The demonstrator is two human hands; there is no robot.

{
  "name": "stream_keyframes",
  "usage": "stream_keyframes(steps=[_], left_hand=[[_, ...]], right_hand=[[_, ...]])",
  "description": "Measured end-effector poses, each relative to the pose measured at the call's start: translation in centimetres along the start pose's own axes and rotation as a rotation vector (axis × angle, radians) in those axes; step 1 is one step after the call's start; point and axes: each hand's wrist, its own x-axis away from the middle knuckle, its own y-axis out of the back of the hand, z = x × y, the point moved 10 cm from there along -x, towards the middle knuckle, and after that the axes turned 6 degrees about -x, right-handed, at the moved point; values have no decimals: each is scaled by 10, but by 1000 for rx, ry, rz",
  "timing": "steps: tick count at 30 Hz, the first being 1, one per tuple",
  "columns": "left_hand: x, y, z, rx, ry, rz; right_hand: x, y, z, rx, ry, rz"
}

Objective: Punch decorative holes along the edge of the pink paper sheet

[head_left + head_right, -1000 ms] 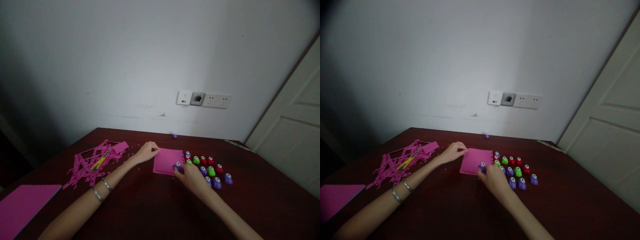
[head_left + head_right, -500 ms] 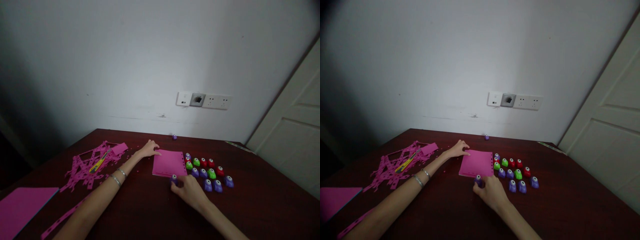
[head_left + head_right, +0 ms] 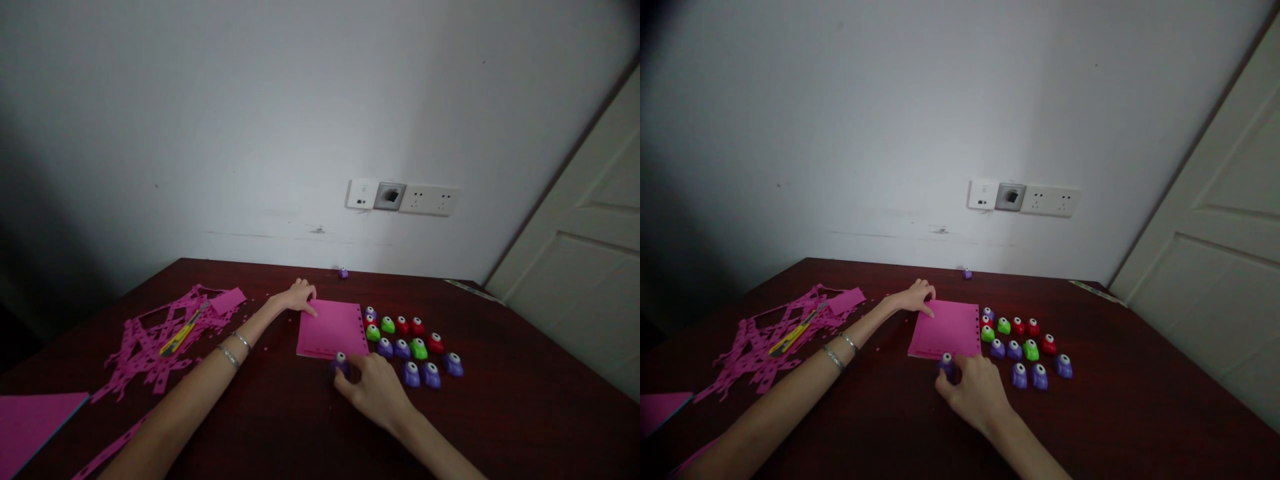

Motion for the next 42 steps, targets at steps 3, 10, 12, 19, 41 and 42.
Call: stream_keyframes(steps=[3, 10, 12, 19, 41, 42], left_hand=[[-2, 2, -3, 28, -18, -7], [1, -2, -4, 368, -12, 2], [6, -7, -2, 519, 28, 45], [31, 1, 2, 818, 79, 54], [50, 6, 30, 1038, 228, -42], [49, 4, 29, 1054, 227, -40]], right_hand=[[0, -4, -3, -4, -8, 16], [-1, -10, -10, -13, -26, 31], [-2, -13, -10, -34, -13, 51], [-4, -15, -11, -121, 22, 58], [-7, -11, -25, -254, 33, -51], [-7, -12, -26, -265, 26, -50]])
